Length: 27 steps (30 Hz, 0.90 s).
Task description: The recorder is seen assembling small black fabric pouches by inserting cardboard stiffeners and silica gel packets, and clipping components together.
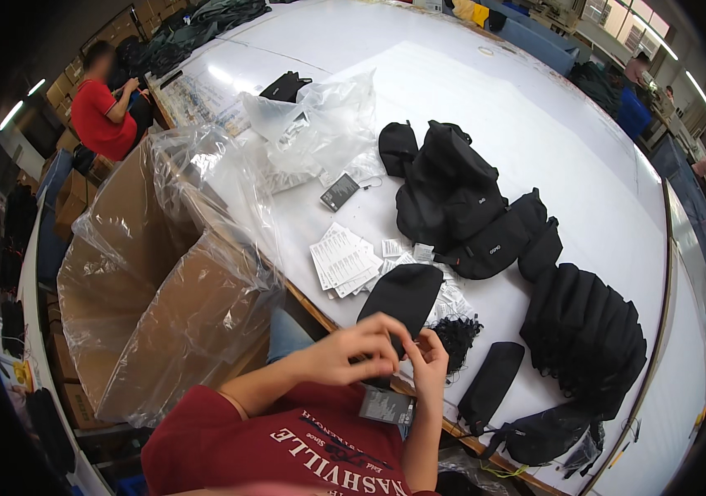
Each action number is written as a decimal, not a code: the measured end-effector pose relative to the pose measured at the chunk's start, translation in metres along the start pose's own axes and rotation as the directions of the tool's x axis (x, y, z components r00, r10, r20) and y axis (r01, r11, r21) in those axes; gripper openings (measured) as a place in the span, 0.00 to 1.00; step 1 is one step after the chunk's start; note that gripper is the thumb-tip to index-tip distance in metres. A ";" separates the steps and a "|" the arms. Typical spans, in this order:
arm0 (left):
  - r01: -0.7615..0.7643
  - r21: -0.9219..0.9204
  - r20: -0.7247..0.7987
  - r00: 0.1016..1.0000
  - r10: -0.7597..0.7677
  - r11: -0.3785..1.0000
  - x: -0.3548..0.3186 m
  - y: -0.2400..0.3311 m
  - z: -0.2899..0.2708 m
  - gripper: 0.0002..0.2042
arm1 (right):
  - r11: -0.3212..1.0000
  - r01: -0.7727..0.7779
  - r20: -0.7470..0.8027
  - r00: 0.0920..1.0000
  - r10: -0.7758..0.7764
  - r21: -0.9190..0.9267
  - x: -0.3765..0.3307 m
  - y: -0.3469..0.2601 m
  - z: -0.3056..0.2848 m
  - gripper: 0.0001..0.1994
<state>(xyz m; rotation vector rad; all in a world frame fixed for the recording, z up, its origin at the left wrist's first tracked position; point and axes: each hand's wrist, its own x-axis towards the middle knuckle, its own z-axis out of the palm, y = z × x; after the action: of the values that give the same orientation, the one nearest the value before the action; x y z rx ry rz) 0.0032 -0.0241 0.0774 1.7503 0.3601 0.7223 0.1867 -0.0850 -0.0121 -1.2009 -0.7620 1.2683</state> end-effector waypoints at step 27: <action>-0.211 0.666 0.142 0.977 0.156 0.715 -0.014 -0.030 -0.020 0.09 | 0.694 0.236 0.094 0.967 -0.237 -0.680 -0.033 -0.078 0.036 0.06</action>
<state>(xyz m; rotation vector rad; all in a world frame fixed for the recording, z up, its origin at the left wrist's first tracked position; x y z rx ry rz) -0.0166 -0.0084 0.0476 2.5415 0.4355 0.7071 0.1691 -0.0992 0.0776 -1.6217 -1.4231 0.7645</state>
